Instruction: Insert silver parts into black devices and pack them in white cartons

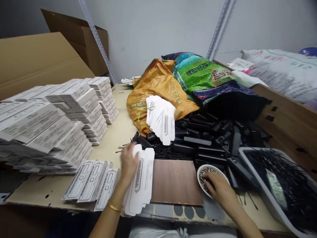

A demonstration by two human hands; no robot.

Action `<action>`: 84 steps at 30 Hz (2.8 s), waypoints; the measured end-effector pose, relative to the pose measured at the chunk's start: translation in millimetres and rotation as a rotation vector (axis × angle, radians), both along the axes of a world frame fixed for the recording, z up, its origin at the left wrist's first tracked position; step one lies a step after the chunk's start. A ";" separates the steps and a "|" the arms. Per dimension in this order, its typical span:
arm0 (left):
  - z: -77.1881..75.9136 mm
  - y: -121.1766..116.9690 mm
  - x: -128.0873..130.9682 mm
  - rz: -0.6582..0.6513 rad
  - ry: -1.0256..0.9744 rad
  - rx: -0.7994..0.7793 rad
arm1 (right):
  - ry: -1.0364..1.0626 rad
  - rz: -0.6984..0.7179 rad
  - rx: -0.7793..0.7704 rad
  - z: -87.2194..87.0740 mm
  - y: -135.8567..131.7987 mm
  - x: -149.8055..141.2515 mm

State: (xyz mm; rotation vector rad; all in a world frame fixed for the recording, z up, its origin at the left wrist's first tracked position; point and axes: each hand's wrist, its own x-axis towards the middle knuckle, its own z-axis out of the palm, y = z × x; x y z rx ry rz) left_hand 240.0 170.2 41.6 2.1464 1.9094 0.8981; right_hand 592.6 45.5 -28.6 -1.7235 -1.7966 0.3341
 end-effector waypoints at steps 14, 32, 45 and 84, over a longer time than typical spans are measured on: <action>-6.3 59.4 174.5 -0.691 0.158 -0.340 | 1.018 -0.291 -0.226 21.6 -4.8 -7.4; 36.5 -27.4 106.0 0.244 -2.079 -0.786 | 0.963 -0.222 0.138 54.6 24.9 -115.7; 34.3 -37.3 109.5 0.252 -2.089 -0.734 | 0.898 -0.171 0.143 64.1 27.3 -133.0; 36.3 -53.2 106.2 0.063 -1.968 -0.915 | 0.629 -0.182 0.317 60.4 19.0 -125.8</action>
